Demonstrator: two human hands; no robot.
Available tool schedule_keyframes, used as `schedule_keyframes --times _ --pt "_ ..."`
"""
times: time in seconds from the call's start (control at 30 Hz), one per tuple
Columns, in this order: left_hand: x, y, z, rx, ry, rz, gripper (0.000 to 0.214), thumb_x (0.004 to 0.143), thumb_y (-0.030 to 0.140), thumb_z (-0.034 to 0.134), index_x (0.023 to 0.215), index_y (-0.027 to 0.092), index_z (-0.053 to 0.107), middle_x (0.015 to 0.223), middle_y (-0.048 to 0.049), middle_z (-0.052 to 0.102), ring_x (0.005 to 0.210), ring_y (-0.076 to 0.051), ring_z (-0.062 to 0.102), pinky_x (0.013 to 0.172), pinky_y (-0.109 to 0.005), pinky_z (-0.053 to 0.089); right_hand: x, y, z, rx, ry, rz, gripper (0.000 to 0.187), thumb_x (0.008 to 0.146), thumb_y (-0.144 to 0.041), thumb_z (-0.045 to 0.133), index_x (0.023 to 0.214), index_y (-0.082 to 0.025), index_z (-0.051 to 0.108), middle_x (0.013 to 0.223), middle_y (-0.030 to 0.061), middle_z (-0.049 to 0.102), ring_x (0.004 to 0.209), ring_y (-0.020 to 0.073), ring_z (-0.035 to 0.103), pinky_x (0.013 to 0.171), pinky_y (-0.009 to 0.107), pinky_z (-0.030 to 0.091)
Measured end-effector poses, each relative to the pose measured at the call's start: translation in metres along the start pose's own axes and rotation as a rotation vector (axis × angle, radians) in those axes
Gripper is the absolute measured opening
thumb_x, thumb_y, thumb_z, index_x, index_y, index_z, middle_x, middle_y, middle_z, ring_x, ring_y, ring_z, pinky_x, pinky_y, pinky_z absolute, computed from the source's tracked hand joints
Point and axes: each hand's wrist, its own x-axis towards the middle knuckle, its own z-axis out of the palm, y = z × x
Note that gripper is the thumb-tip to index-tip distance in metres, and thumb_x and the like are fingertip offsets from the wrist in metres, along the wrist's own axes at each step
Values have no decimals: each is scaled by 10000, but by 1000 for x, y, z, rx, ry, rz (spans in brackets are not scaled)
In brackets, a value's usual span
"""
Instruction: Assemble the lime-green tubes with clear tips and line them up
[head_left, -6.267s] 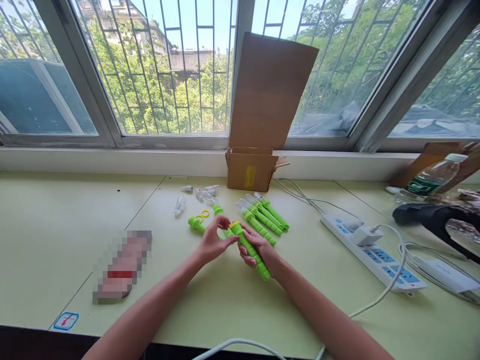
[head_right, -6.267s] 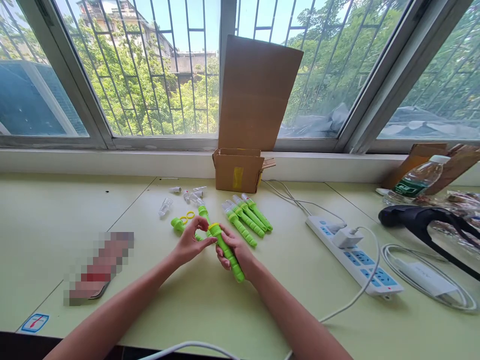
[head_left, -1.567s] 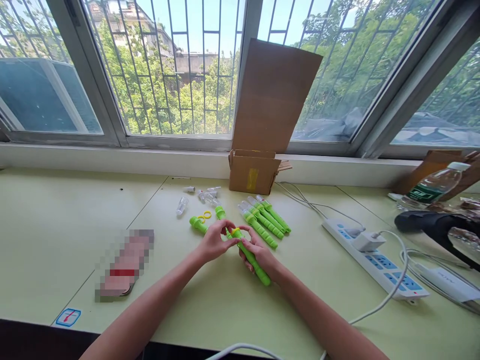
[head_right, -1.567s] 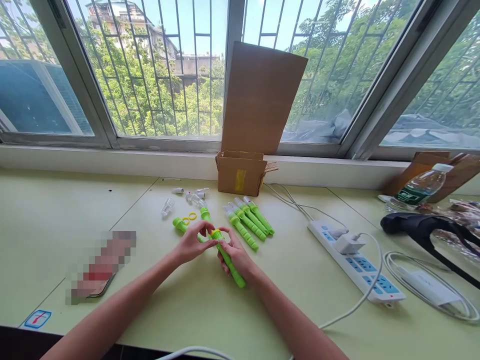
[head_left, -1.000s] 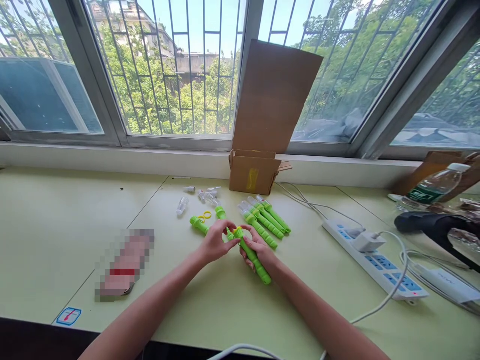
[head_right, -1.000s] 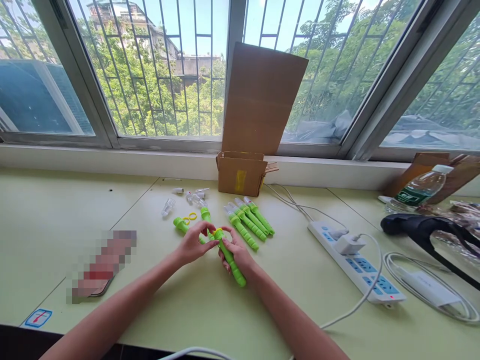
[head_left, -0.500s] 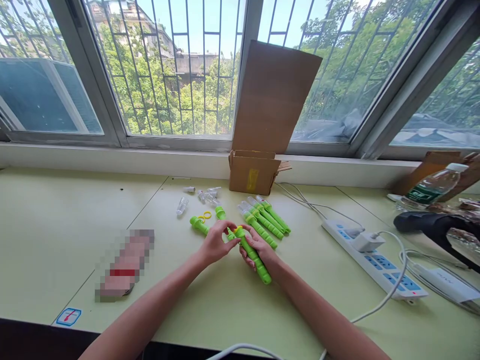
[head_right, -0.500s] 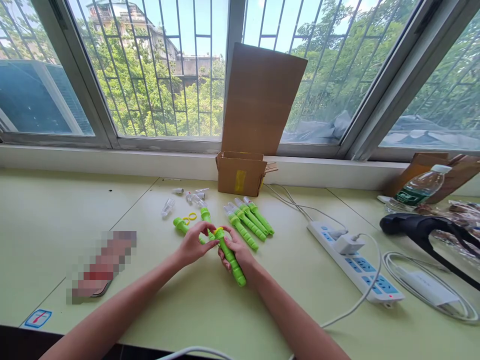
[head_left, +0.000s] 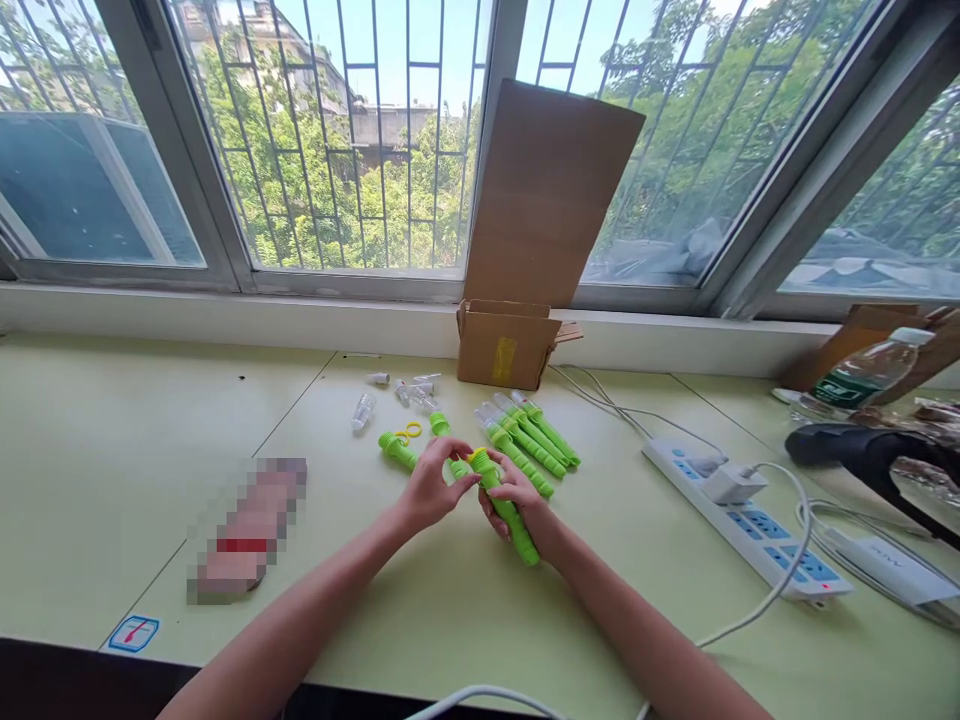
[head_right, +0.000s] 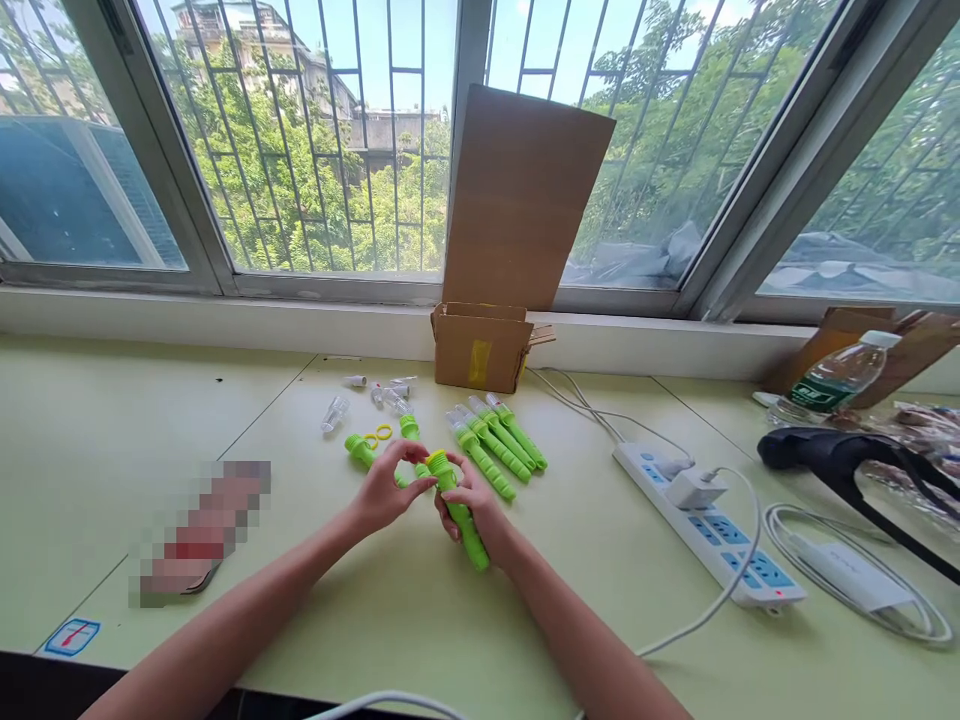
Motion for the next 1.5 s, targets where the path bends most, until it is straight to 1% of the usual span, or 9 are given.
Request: schedule_keyframes --times 0.13,0.2,0.27,0.37,0.47,0.53,0.8,1.1,1.5 --pt "0 2 -2 31 51 39 243 746 213 663 940 201 516 893 -27 579 848 -167 528 770 -317 460 1 2 1 -94 42 -24 406 780 -294 588 1121 -217 382 700 -6 624 399 96 515 349 185 376" --pt "-1 1 -3 71 80 65 224 751 205 657 923 203 513 883 -25 580 850 -169 527 772 -320 455 2 2 2 -155 73 -31 439 786 -364 601 1149 -222 399 786 14 633 450 107 558 380 208 424" --pt "-1 0 -4 115 109 88 203 761 208 649 908 204 509 877 -23 584 855 -173 522 783 -328 448 3 3 4 -245 122 -41 504 798 -434 582 1224 -234 404 792 7 617 456 107 565 377 215 435" --pt "-1 -1 -5 158 128 108 195 773 232 645 906 207 504 877 -21 593 857 -176 514 799 -337 439 4 3 6 -380 172 -72 549 834 -485 510 1312 -242 394 668 -39 543 375 81 491 315 186 367" --pt "-1 0 -4 169 108 121 202 778 247 644 919 208 505 885 -23 600 863 -179 512 797 -333 442 3 5 8 -451 174 -109 528 875 -485 439 1328 -217 401 531 -82 436 307 61 367 282 171 293" --pt "-2 1 -3 177 99 130 195 785 247 636 926 208 507 896 -29 603 871 -181 511 799 -334 442 2 6 7 -470 166 -117 518 885 -484 415 1320 -202 410 491 -90 407 297 63 327 277 174 273" --pt "-2 2 -2 223 84 152 182 794 253 621 920 204 498 911 -39 608 878 -192 512 805 -350 438 3 6 3 -424 157 -79 494 870 -479 428 1272 -191 428 485 -84 426 311 82 350 275 181 274" --pt "-1 1 -1 240 83 150 193 784 260 636 909 205 500 894 -31 609 865 -187 513 791 -338 438 1 1 6 -355 138 -55 446 849 -480 450 1186 -190 484 492 -81 453 303 79 371 262 170 267" --pt "-2 0 1 252 91 159 191 782 251 633 929 205 521 912 -40 610 871 -201 529 794 -364 448 1 0 6 -240 131 -16 411 831 -505 478 1073 -175 523 497 -65 476 302 79 385 264 170 265"
